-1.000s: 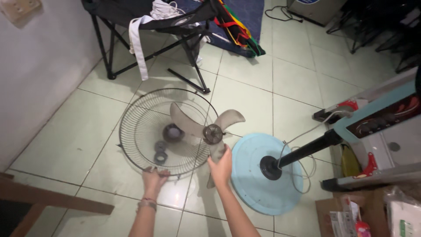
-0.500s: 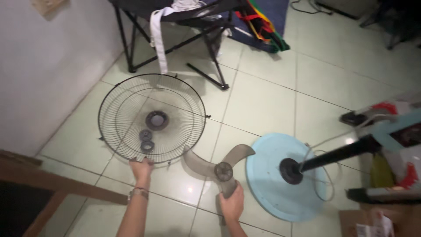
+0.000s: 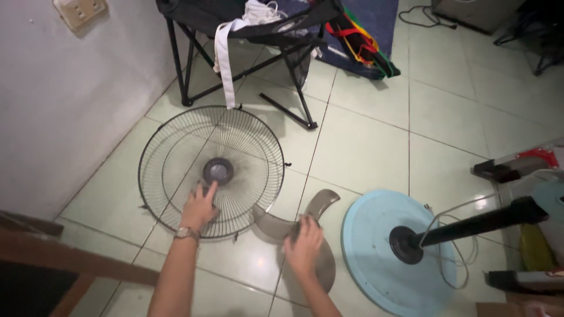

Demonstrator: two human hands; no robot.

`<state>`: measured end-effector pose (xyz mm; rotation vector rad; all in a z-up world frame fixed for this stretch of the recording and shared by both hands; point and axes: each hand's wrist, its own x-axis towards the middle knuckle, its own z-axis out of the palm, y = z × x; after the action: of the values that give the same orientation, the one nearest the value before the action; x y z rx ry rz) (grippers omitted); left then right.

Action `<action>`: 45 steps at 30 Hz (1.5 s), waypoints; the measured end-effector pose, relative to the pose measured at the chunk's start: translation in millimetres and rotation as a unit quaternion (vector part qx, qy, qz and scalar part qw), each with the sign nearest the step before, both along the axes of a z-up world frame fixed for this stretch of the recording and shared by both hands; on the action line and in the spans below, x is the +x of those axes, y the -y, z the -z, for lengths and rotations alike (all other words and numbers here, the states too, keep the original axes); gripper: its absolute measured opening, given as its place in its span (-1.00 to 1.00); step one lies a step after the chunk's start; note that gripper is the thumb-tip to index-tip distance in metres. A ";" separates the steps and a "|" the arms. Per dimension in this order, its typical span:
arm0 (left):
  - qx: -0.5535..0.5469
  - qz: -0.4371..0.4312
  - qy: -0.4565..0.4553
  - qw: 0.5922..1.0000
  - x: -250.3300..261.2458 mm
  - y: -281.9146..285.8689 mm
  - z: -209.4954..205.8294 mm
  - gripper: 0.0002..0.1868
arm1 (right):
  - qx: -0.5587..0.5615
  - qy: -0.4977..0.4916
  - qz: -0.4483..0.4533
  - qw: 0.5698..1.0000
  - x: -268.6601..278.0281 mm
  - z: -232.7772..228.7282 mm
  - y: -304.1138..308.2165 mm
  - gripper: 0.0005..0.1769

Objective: The person disassembles a standing electric fan by hand. They remove the front wire cage, unscrew the central nut to detach the fan blades, and then remove the rear wire cage, leaving the fan components separated on the floor.

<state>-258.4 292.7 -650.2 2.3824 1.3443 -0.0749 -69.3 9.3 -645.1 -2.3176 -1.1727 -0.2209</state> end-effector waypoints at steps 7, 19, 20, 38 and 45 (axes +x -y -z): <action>0.046 -0.015 -0.084 0.995 3.2 5.6 32.1 -0.37 | -0.047 -0.034 -0.049 0.997 -31.7 -13.7 -27.7 -0.28; 0.058 -0.057 0.260 0.962 20.2 40.0 -34.5 -0.32 | 0.087 -0.137 -0.042 0.986 -6.5 -8.7 -19.1 -0.38; 0.061 -0.017 0.328 0.942 24.9 56.4 -51.2 -0.33 | 0.139 -0.182 -0.048 0.972 -1.1 -5.8 -25.3 -0.43; -0.002 0.164 0.228 0.960 -8.0 239.7 -4.0 -0.34 | 0.034 -0.546 -0.089 0.832 29.6 55.3 26.3 -0.73; 0.132 0.198 0.232 0.943 9.8 230.1 11.2 -0.40 | 0.000 -0.287 -0.027 0.958 50.4 4.4 12.8 -0.81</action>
<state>-248.5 62.6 -661.4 2.6303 0.6824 0.5536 -18.9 -3.5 -649.5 -2.1266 -0.9260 0.4461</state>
